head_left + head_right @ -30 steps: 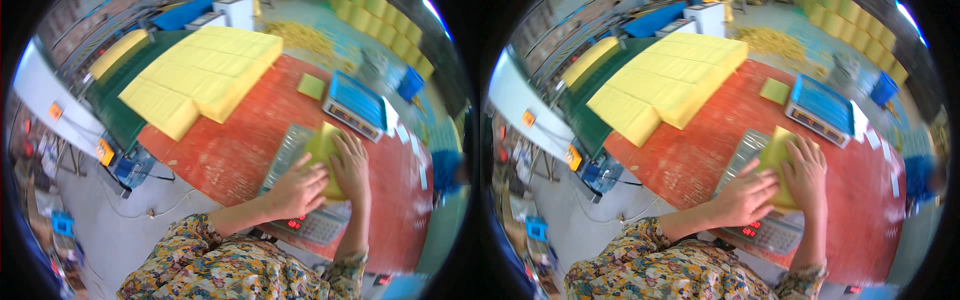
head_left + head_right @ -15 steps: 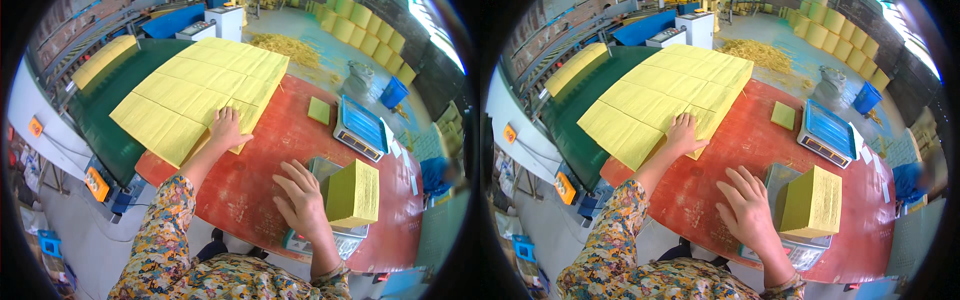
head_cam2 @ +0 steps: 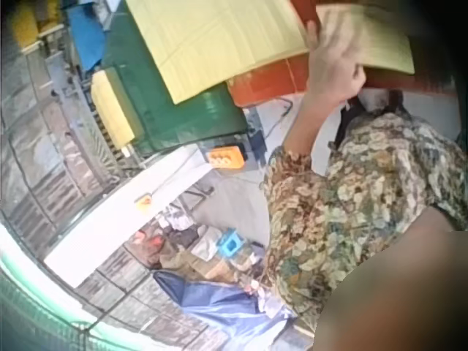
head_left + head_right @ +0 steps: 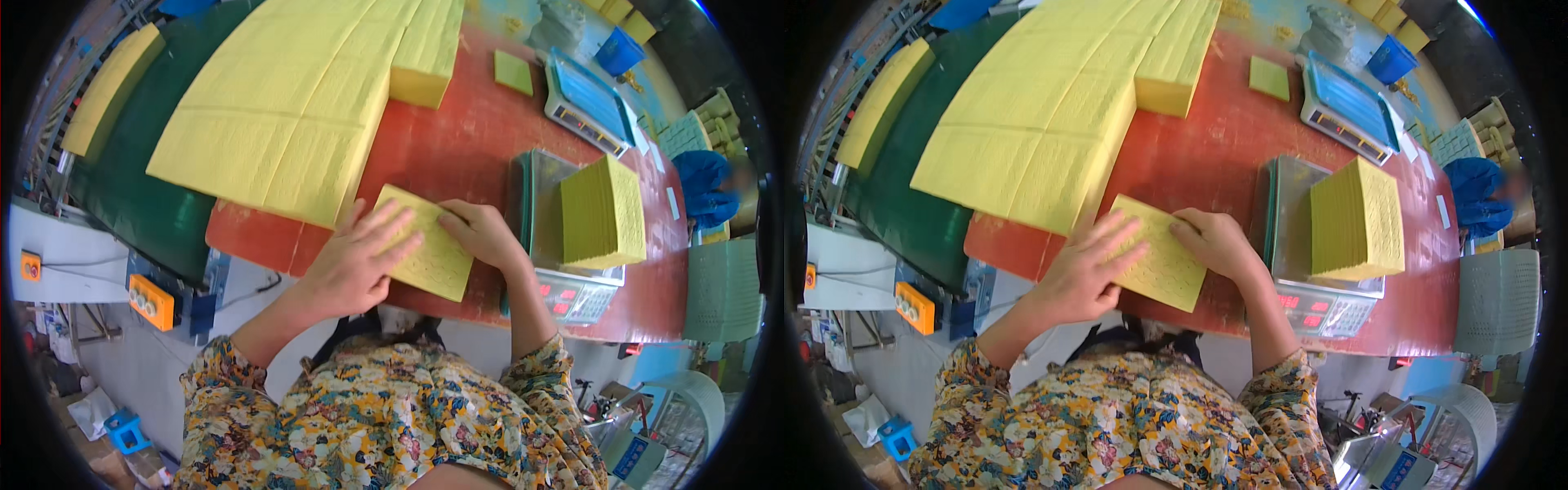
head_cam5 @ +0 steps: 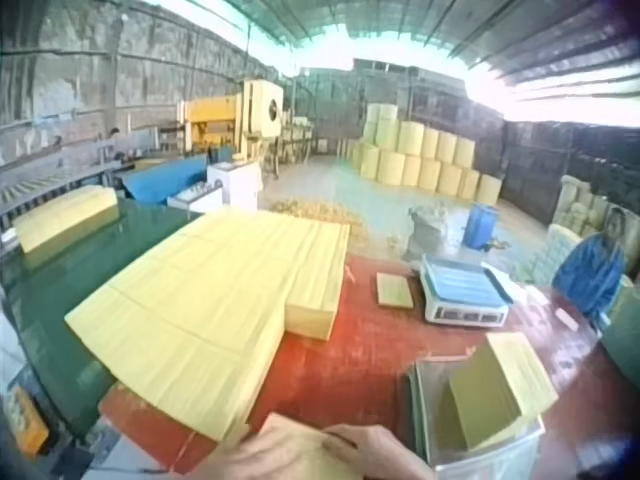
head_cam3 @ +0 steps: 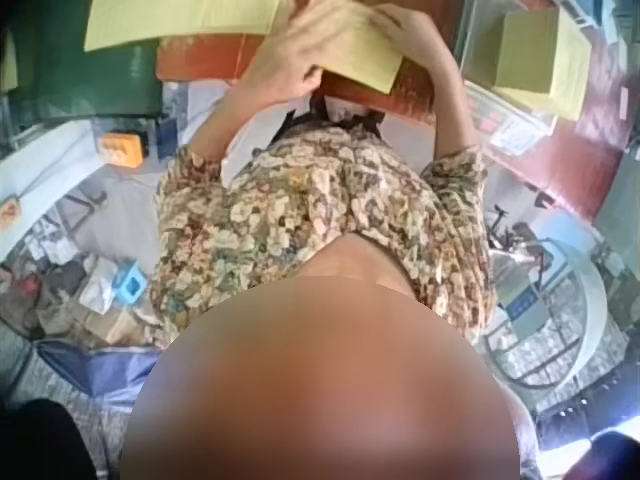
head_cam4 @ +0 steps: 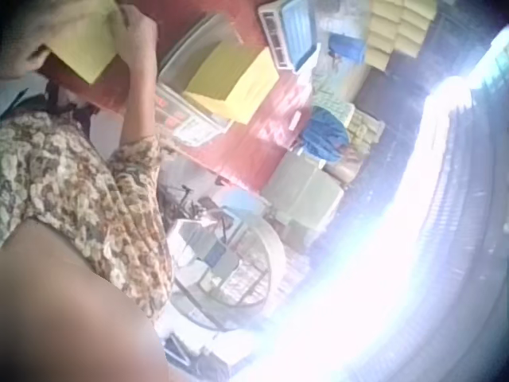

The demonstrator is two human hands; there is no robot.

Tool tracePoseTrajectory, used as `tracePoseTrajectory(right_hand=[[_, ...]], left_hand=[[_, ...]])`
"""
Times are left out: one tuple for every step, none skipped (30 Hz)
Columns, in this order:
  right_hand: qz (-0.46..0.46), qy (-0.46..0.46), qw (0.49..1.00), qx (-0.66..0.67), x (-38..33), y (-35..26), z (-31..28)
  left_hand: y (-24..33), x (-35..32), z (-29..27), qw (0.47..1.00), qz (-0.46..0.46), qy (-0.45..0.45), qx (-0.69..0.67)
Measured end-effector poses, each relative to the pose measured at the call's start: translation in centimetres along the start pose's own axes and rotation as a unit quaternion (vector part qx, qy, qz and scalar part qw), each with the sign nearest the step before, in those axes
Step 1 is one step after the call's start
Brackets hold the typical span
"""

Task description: The recorder is seen weighing and sorting yellow sheets in a paper mill or manufacturing facility.

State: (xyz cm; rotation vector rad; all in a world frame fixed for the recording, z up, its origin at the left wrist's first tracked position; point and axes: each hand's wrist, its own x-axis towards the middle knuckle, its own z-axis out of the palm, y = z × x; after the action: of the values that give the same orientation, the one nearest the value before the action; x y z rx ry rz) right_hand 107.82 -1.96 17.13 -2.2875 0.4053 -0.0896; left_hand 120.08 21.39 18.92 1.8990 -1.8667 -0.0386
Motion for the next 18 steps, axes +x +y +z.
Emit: tracePoseTrajectory(right_hand=[[0.050,0.003,0.999,0.021,-1.6,-0.6,0.2],[0.052,0.015,0.998,0.027,-3.1,-0.4,0.6],[0.057,0.008,0.998,0.031,-4.6,-0.7,0.9],[0.055,0.032,0.998,0.028,-5.6,-1.1,1.3],[0.051,0.057,0.997,0.021,-6.4,-1.2,1.6],[0.045,0.050,0.997,0.025,-7.0,-1.1,2.1],[0.039,0.059,0.997,0.018,-7.6,-0.8,2.7],[0.033,0.070,0.997,0.012,-8.0,-0.7,3.1],[0.025,0.065,0.997,0.018,-8.2,-0.7,3.3],[0.020,0.060,0.998,0.027,-8.6,-0.7,3.3],[0.015,0.055,0.998,0.037,-9.1,-0.8,3.2],[0.002,0.055,0.998,0.026,-9.5,-0.6,3.2],[-0.004,0.057,0.998,0.033,-9.8,-0.4,3.1],[-0.021,0.053,0.998,0.035,-10.0,-0.2,3.1],[-0.030,0.050,0.998,0.036,-10.6,0.4,3.2],[-0.039,0.044,0.997,0.040,-10.9,1.1,3.2],[-0.037,0.046,0.997,0.046,-11.3,1.5,3.3],[-0.050,0.039,0.997,0.041,-11.9,1.6,3.4]], left_hand=[[0.8,-2.2,0.9,1.000,-0.010,-0.007,-0.010],[1.8,-4.6,2.2,0.983,-0.111,0.105,-0.098],[3.1,-6.6,3.2,0.938,-0.206,0.214,-0.177],[4.6,-8.7,4.9,0.850,-0.340,0.237,-0.326],[5.4,-10.5,6.9,0.719,-0.455,0.255,-0.460],[5.7,-11.1,7.7,0.690,-0.474,0.213,-0.505],[6.4,-11.2,8.6,0.688,-0.479,0.219,-0.499],[7.2,-10.9,9.7,0.616,-0.487,0.221,-0.579],[8.1,-10.0,10.4,0.539,-0.488,0.223,-0.649],[8.6,-8.9,11.5,0.573,-0.456,0.263,-0.629],[9.4,-8.2,11.8,0.576,-0.458,0.271,-0.621],[9.9,-7.1,11.4,0.553,-0.433,0.289,-0.651],[10.6,-6.3,11.1,0.530,-0.407,0.305,-0.679],[10.0,-7.6,13.3,0.494,-0.403,0.313,-0.704],[10.8,-7.3,12.9,0.498,-0.406,0.309,-0.701],[11.6,-7.1,12.4,0.509,-0.421,0.287,-0.694],[12.3,-6.8,11.9,0.519,-0.436,0.265,-0.686],[13.1,-6.7,11.2,0.510,-0.419,0.278,-0.698]])
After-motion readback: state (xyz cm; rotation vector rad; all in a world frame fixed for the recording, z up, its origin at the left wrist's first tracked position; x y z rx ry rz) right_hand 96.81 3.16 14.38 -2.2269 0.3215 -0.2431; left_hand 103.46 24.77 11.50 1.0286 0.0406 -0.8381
